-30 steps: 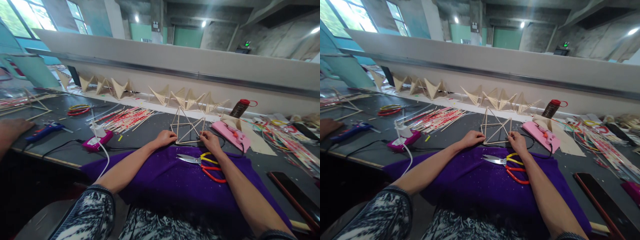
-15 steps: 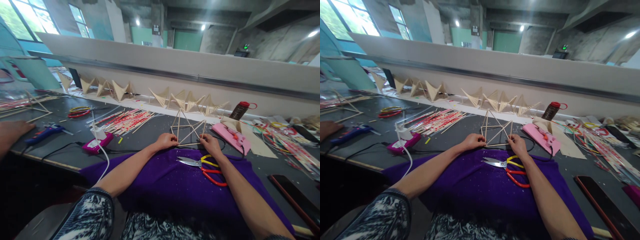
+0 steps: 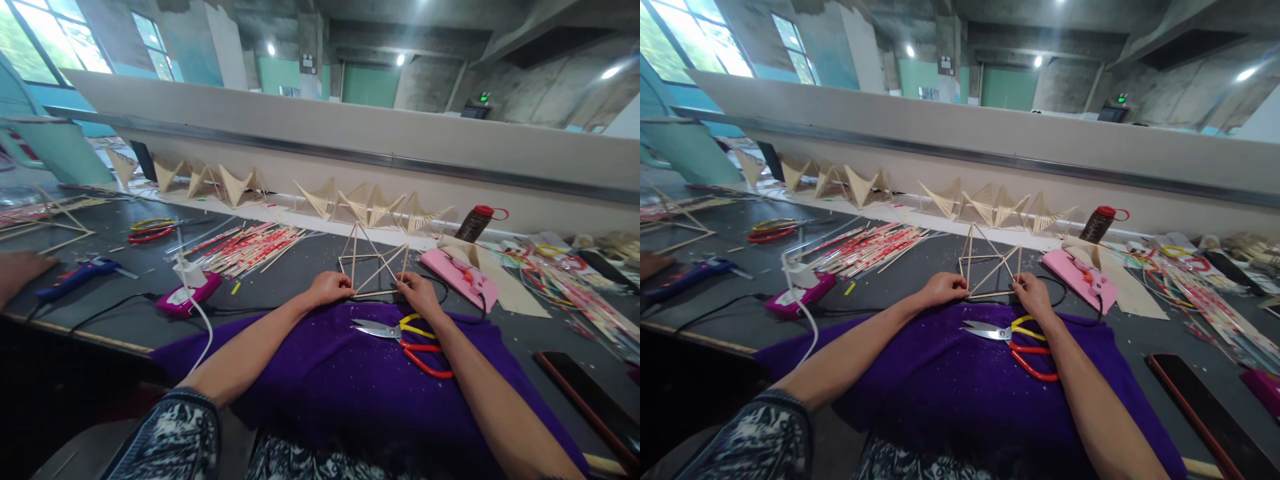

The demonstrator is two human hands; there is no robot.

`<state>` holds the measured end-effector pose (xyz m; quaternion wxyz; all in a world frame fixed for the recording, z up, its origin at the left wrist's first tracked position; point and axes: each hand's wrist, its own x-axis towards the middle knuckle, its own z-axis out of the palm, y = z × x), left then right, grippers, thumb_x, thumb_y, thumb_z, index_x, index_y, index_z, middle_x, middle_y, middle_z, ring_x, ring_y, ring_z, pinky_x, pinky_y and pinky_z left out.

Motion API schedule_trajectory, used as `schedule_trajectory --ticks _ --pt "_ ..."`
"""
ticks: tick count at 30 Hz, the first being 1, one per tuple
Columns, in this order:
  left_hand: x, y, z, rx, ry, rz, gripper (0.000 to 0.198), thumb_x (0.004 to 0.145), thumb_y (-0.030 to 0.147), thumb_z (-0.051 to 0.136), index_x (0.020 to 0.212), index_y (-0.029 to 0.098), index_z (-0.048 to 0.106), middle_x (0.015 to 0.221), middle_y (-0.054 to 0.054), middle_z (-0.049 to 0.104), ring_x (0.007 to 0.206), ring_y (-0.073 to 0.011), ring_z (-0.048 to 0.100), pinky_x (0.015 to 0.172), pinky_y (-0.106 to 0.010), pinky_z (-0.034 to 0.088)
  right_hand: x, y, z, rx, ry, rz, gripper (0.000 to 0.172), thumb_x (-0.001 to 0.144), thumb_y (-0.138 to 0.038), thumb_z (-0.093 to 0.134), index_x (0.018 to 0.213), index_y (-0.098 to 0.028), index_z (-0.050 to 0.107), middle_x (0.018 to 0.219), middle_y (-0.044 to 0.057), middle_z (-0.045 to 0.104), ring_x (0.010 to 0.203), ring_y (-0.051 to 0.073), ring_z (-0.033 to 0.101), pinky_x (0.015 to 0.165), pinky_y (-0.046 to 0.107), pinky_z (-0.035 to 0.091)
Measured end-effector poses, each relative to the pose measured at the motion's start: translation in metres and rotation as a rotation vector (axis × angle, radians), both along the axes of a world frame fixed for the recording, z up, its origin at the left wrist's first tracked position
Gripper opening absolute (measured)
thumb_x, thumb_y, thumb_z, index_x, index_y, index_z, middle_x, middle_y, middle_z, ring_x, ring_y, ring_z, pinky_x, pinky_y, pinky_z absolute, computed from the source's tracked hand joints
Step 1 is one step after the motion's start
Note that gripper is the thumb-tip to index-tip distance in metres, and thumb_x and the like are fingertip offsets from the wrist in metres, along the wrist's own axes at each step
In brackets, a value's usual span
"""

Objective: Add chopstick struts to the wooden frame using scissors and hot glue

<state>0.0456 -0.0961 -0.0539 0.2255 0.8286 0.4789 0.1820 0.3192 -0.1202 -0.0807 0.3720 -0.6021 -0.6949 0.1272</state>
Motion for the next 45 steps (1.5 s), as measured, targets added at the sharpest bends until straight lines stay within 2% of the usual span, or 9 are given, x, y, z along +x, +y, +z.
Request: schedule_trajectory --ticks 12,20,35,45 --pt "0.0001 0.0015 0.0002 -0.032 -0.019 0.009 0.026 0.073 0.04 0.058 0.085 0.021 0.07 0.07 0.001 0.066 0.067 -0.0133 0.057 0.057 -0.02 0.033 -0.0025 -0.0017 0.007 0.039 -0.044 0.001 0.025 0.079 -0.028 0.046 0.089 -0.02 0.067 0.076 0.003 0.069 0.067 0.017 0.063 0.067 0.029 0.045" --pt "-0.0001 0.0041 -0.0014 -0.068 -0.037 -0.017 0.028 0.072 0.04 0.057 0.084 0.018 0.071 0.07 0.001 0.066 0.066 -0.0136 0.056 0.057 -0.021 0.034 0.0016 0.0011 0.0041 0.026 -0.096 0.002 0.025 0.079 -0.027 0.047 0.089 -0.02 0.068 0.072 0.003 0.069 0.071 0.018 0.062 0.068 0.028 0.044" --pt "-0.0003 0.0013 0.0009 -0.03 -0.022 -0.022 0.029 0.072 0.039 0.057 0.086 0.018 0.071 0.075 0.0 0.068 0.069 -0.0141 0.058 0.06 -0.021 0.036 0.0005 0.0006 0.0033 0.047 -0.146 -0.002 0.025 0.08 -0.025 0.046 0.091 -0.019 0.068 0.083 0.004 0.07 0.073 0.017 0.062 0.068 0.027 0.044" --pt "-0.0003 0.0037 -0.0019 -0.009 -0.01 -0.028 0.027 0.073 0.038 0.056 0.084 0.019 0.072 0.076 0.0 0.07 0.071 -0.0143 0.059 0.06 -0.021 0.036 0.0004 -0.0001 0.004 0.034 -0.168 -0.006 0.025 0.08 -0.024 0.047 0.092 -0.019 0.068 0.082 0.004 0.07 0.073 0.017 0.062 0.068 0.027 0.044"
